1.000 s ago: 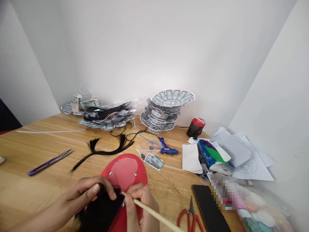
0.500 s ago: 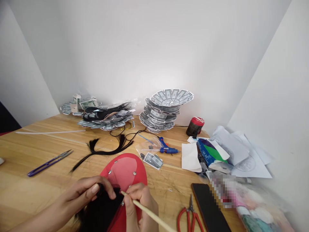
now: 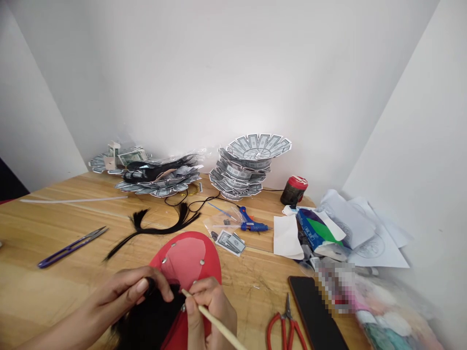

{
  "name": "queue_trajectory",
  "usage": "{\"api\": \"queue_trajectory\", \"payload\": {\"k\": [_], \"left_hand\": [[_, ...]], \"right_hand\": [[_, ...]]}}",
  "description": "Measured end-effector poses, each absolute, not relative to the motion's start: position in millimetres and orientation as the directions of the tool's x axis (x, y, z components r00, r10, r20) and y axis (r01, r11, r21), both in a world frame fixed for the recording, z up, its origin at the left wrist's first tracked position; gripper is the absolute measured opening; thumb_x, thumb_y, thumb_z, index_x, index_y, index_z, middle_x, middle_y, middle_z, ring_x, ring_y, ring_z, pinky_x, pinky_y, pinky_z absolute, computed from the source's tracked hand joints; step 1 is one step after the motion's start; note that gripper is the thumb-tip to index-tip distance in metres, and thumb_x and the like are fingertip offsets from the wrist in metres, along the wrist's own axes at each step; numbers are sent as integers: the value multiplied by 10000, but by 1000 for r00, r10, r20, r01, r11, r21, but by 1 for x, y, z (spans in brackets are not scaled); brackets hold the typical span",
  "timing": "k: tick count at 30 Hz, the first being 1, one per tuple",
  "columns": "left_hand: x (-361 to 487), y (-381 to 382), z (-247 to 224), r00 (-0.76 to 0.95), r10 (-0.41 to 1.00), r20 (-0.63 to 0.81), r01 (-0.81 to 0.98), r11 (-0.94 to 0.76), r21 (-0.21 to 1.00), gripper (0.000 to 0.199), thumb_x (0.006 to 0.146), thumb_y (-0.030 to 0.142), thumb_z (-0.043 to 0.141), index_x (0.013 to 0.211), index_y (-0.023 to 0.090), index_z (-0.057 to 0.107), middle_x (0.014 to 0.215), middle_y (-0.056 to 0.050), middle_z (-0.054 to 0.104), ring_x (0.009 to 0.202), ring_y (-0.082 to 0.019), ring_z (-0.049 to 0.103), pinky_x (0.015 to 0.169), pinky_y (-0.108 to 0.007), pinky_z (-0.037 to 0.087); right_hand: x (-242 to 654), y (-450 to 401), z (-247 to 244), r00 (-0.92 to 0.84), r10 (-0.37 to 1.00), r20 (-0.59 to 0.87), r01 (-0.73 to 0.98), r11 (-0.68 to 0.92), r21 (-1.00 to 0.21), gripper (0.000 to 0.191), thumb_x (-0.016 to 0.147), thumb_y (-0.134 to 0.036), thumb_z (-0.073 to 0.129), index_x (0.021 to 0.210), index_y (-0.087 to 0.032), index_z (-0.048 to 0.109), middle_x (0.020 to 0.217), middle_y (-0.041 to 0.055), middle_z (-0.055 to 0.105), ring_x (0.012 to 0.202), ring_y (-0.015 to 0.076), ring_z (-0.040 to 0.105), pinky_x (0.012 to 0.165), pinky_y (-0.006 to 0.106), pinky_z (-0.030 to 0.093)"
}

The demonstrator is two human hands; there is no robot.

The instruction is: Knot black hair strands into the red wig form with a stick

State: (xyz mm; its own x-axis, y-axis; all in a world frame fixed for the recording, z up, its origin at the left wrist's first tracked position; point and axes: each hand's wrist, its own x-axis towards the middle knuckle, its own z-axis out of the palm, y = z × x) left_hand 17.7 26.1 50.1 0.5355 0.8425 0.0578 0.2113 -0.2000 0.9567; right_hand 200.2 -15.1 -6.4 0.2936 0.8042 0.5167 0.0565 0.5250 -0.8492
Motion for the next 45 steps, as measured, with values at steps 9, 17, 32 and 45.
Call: {"api": "queue_trajectory", "payload": {"k": [9,17,32,45], "left_hand": [[11,25,58,501,865,-17,239,-120,964,546,924,668,425,951,237,760,938,-43,731,688,-151,564,545,-189,444],[2,21,64,545,836,63,339,-288,896,519,974,625,328,986,301,734,943,-12,741,694,-151,624,605,-186,507],[0,20,51,531,833,159,283,-351,892,433,1014,528,330,1001,330,714,945,20,734,722,-138,646,601,-160,517],[10,6,64,536,695,480,320,-693,646,317,1041,454,339,1062,356,640,966,68,766,876,-104,722,769,-120,493]], "right_hand": [[210,-12,22,187,951,246,-206,283,-937,313,884,-504,656,725,-253,555,665,-24,579,650,162,568,647,280,467],[210,-12,25,168,966,196,-233,232,-944,307,856,-511,694,746,-247,582,665,-25,637,590,139,549,622,273,443],[211,-13,30,158,967,200,-200,230,-952,332,850,-534,692,745,-233,596,679,-25,641,651,139,609,659,260,462],[210,-12,24,147,959,243,-233,272,-934,279,885,-489,672,762,-247,606,716,-33,648,702,136,622,699,250,461]]}}
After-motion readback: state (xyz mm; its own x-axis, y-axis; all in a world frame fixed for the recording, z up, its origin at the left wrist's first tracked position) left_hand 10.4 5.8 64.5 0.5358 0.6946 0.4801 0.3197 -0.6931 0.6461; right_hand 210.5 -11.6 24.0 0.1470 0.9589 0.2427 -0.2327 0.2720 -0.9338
